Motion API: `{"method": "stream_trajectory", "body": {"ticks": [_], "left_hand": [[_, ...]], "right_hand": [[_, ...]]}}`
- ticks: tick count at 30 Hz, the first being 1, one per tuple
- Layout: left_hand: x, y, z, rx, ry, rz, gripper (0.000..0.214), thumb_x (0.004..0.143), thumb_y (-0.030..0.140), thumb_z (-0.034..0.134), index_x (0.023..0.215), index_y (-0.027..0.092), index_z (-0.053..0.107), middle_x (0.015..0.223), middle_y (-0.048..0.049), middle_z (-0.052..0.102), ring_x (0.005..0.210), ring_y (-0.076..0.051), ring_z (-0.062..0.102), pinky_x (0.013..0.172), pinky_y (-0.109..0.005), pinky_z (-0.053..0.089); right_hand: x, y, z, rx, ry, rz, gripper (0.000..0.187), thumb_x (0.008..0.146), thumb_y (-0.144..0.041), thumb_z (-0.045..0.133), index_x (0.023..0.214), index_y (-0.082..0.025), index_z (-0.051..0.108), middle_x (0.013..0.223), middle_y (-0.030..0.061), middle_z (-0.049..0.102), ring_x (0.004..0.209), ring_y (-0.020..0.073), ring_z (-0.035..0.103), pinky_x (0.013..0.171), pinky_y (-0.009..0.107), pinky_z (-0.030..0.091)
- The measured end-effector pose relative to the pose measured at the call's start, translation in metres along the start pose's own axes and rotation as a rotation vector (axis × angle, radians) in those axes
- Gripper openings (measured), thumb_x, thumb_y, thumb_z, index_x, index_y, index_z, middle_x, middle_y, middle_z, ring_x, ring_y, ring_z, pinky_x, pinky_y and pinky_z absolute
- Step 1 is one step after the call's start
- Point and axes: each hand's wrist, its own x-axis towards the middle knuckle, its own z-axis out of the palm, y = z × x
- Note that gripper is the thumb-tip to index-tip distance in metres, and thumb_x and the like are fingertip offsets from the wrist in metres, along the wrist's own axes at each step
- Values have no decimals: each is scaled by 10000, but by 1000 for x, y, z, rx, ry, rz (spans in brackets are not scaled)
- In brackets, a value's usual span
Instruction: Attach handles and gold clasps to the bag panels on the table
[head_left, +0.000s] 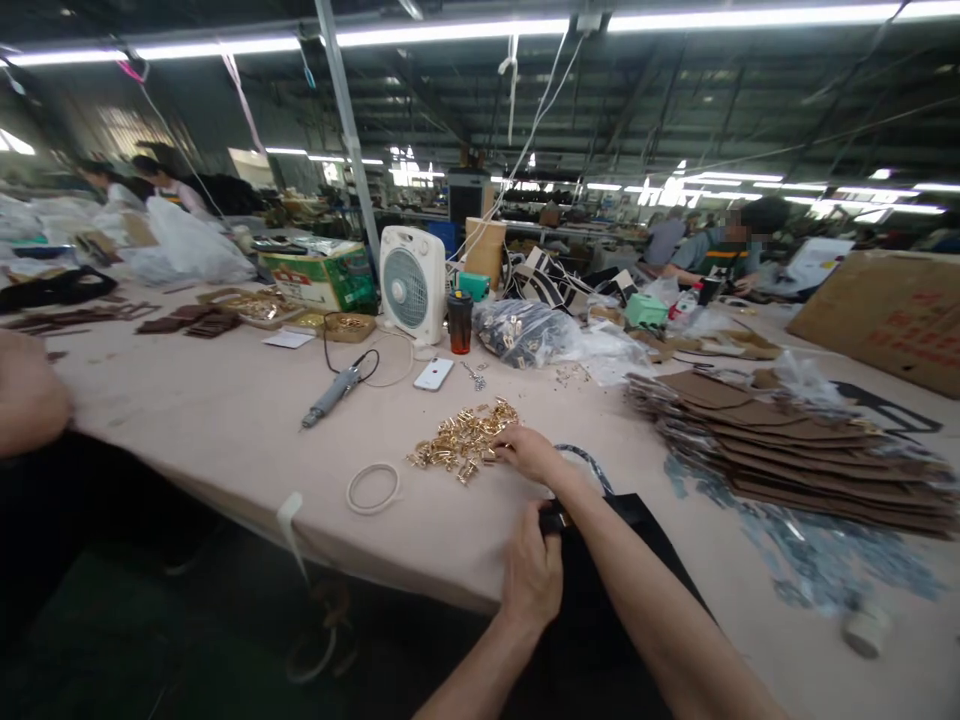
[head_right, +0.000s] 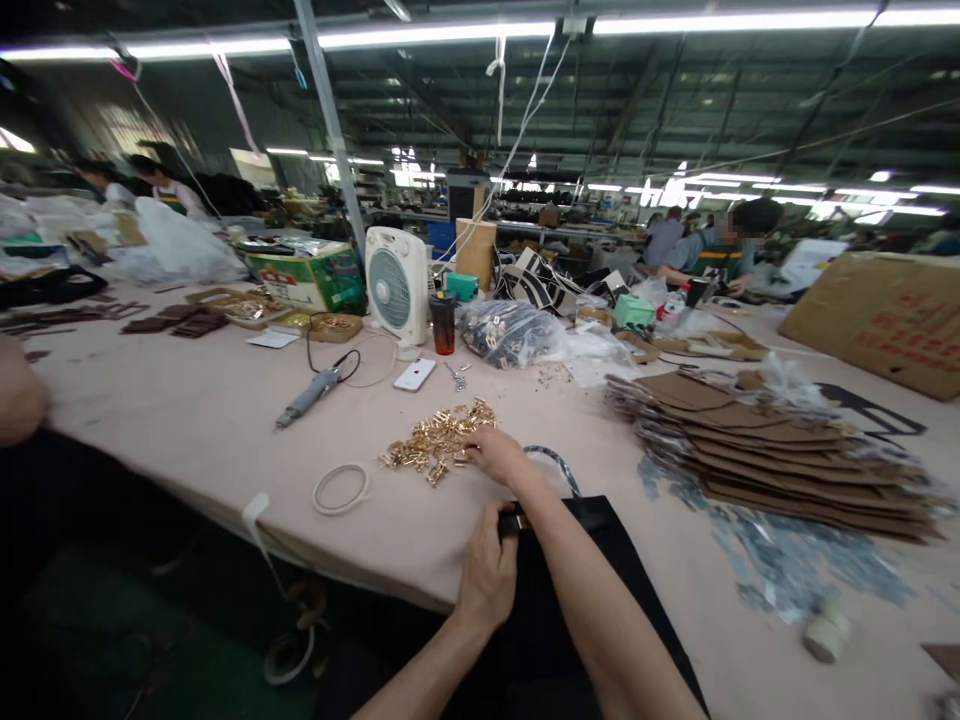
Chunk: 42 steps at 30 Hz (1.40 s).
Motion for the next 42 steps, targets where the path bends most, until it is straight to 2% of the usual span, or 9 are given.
{"method": "stream_trajectory", "body": {"ticks": [6, 11, 14, 19, 24, 27, 30, 34, 42], "left_hand": [[-3, -4, 0, -80, 39, -40, 334, 1002, 238, 432, 1311, 219, 556, 1279, -113, 690, 1172, -262, 642, 1017, -393, 468], [4, -14, -4, -226, 42, -125, 542, 996, 348, 516, 1503, 179, 421, 1307, -143, 699, 1215, -276, 657, 1070, -419, 465], [14, -22, -8, -348, 45, -212, 641, 955, 481, 613, 1506, 187, 466, 1346, -134, 688, 1294, -287, 615, 1141, -433, 427], [25, -30, -8, -622, -39, -269, 550, 849, 522, 760, 1280, 184, 697, 1249, -99, 746, 1309, -306, 602, 1181, -449, 410], [24, -28, -8, -760, -134, -272, 506, 850, 532, 765, 1187, 155, 744, 1059, -91, 791, 1098, -294, 701, 1026, -433, 540], [22, -27, -9, -781, -149, -273, 477, 865, 523, 755, 1170, 157, 753, 1023, -80, 792, 997, -264, 718, 939, -388, 573], [21, -25, -10, -834, -179, -265, 472, 884, 496, 742, 1216, 160, 743, 1037, -78, 792, 975, -249, 721, 926, -375, 576], [20, -21, -13, -888, -197, -231, 468, 878, 455, 759, 1243, 163, 743, 1113, -87, 788, 1072, -270, 714, 1033, -421, 543], [17, -14, -17, -779, -168, -252, 468, 847, 457, 794, 1205, 157, 760, 1073, -85, 794, 1125, -299, 694, 973, -406, 575]], "right_hand": [[10, -10, 21, 104, 47, -2, 153, 834, -180, 740, 691, -232, 721, 864, 31, 673, 849, 193, 612, 818, 299, 456], [6, -12, 0, 347, 338, 50, 153, 961, -309, 606, 880, -212, 692, 995, 63, 663, 965, 204, 605, 895, 344, 500], [-17, -9, -31, 534, 497, 112, 288, 1040, -454, 462, 1082, -231, 640, 958, 38, 677, 854, 169, 633, 801, 316, 545], [-97, -24, -63, 1011, 621, 166, 541, 885, -473, 755, 1365, -300, 575, 985, -2, 701, 795, 134, 684, 721, 267, 585], [-166, -42, -35, 887, 487, 337, 416, 886, -497, 758, 1174, -202, 706, 977, 47, 740, 875, 215, 760, 832, 398, 661], [-188, -44, -9, 703, 466, 383, 333, 908, -464, 749, 1117, -208, 711, 988, 50, 754, 798, 204, 761, 769, 374, 669], [-201, -46, 5, 379, 527, 373, 242, 966, -419, 684, 1107, -232, 741, 981, 52, 736, 713, 169, 712, 688, 331, 637], [-209, -50, 4, 16, 696, 292, 203, 974, -388, 675, 1043, -242, 799, 1082, 99, 662, 874, 203, 677, 784, 363, 606], [-201, -65, 16, 522, 721, 406, 288, 947, -440, 701, 1107, -205, 751, 933, 52, 712, 722, 175, 713, 670, 310, 620]]}}
